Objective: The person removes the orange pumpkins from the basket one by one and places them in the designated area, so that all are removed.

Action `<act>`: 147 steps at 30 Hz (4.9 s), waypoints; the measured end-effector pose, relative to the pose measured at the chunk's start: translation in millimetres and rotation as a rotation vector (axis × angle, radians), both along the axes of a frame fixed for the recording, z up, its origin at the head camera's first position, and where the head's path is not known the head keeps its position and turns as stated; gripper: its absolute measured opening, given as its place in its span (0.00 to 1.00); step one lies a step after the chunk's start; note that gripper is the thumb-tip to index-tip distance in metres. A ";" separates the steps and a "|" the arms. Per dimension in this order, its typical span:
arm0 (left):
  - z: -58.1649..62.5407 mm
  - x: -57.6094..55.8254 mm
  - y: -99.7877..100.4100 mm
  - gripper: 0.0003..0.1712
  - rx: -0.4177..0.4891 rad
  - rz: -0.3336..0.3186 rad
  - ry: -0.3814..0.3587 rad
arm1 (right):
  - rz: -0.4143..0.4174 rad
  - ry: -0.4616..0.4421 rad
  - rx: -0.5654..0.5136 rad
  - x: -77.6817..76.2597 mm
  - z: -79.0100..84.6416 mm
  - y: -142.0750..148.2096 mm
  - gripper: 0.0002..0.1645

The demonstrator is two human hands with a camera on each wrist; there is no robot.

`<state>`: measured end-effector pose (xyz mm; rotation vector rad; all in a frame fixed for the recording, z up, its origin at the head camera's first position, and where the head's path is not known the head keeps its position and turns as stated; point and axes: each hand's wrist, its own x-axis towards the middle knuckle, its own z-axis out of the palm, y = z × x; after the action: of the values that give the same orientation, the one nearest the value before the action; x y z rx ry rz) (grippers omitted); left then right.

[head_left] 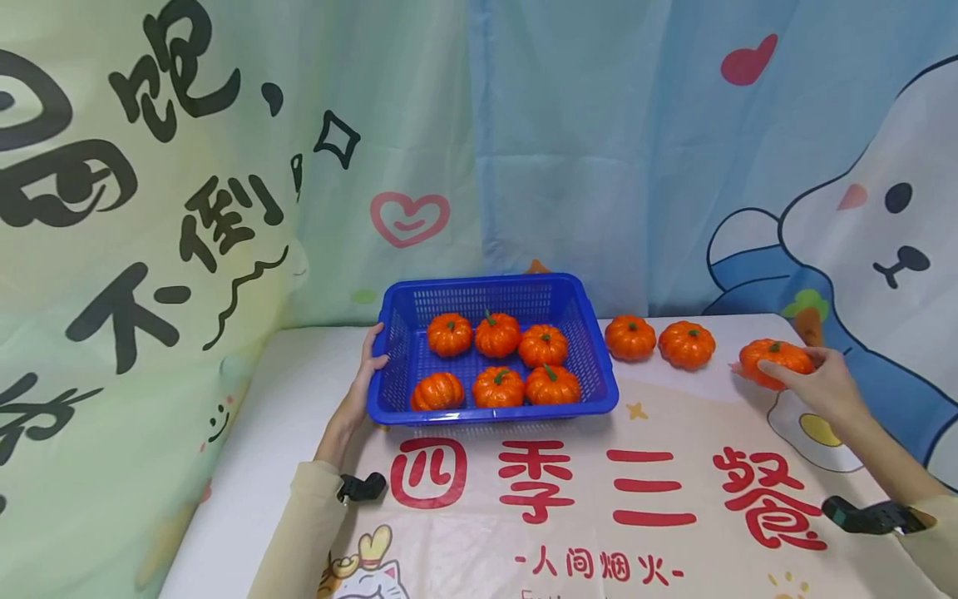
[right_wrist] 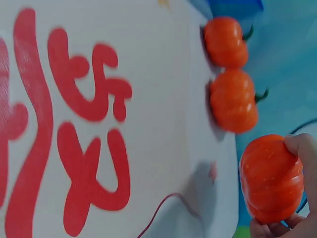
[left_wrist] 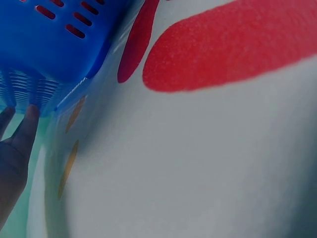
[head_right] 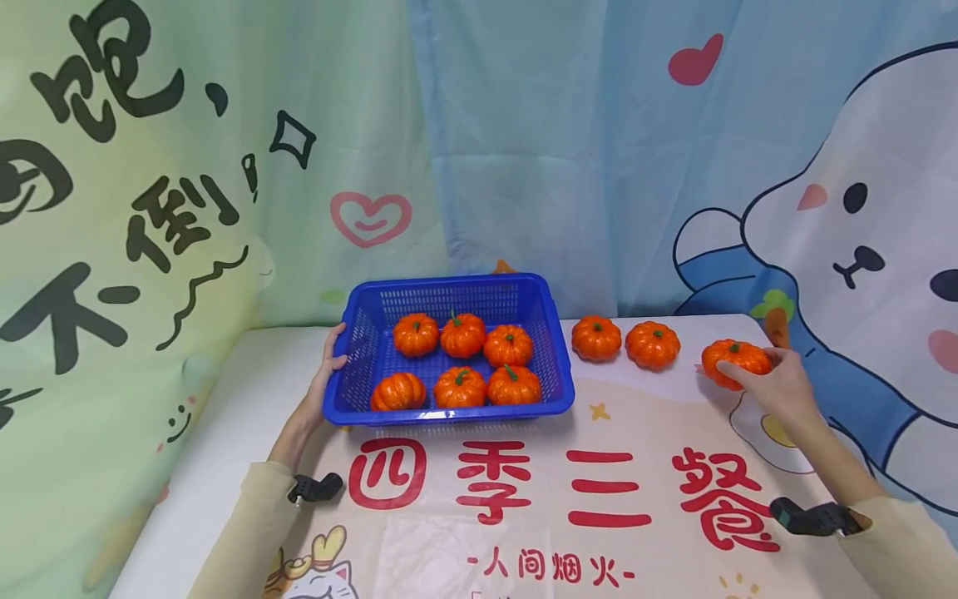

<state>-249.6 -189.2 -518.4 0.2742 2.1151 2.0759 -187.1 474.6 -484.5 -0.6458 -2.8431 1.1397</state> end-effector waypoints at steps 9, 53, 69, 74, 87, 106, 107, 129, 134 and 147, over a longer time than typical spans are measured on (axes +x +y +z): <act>0.4 -0.6 0.1 0.37 0.003 0.000 0.000 | -0.037 0.062 0.008 -30.9 -43.7 27.8 0.64; -0.8 0.0 -1.4 0.37 0.009 -0.012 -0.013 | -0.053 -0.125 -0.013 -60.8 -26.2 -11.4 0.60; 0.9 0.1 -1.2 0.37 0.000 -0.017 -0.008 | -0.044 -0.112 0.082 -91.2 -87.8 41.1 0.73; 0.0 0.2 -1.1 0.37 0.000 -0.009 -0.011 | -0.040 -0.062 0.121 -93.8 -93.4 54.5 0.76; 0.5 -1.8 -1.8 0.38 0.015 -0.016 -0.017 | 0.202 0.220 0.126 -18.7 65.2 -78.9 0.53; -2.8 0.3 -1.8 0.37 -0.003 -0.008 -0.005 | 0.574 0.098 -0.015 28.4 99.4 -200.2 0.52; -2.9 0.2 -1.8 0.37 -0.001 -0.008 -0.006 | 0.584 0.087 -0.019 29.5 99.4 -203.6 0.52; -2.4 -1.5 -1.3 0.37 0.000 -0.007 0.010 | 0.866 0.004 -0.097 7.0 90.0 -291.7 0.47; -1.5 -1.7 0.1 0.37 0.011 -0.011 0.009 | 0.938 -0.022 -0.156 -11.5 89.3 -318.5 0.46; 0.2 -3.3 0.0 0.36 0.013 -0.024 0.015 | 0.969 -0.161 -0.117 -42.3 78.0 -377.9 0.44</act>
<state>-252.9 -189.2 -518.2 0.3156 2.0972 2.0813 -229.4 96.7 -406.4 0.7978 -3.2861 1.3448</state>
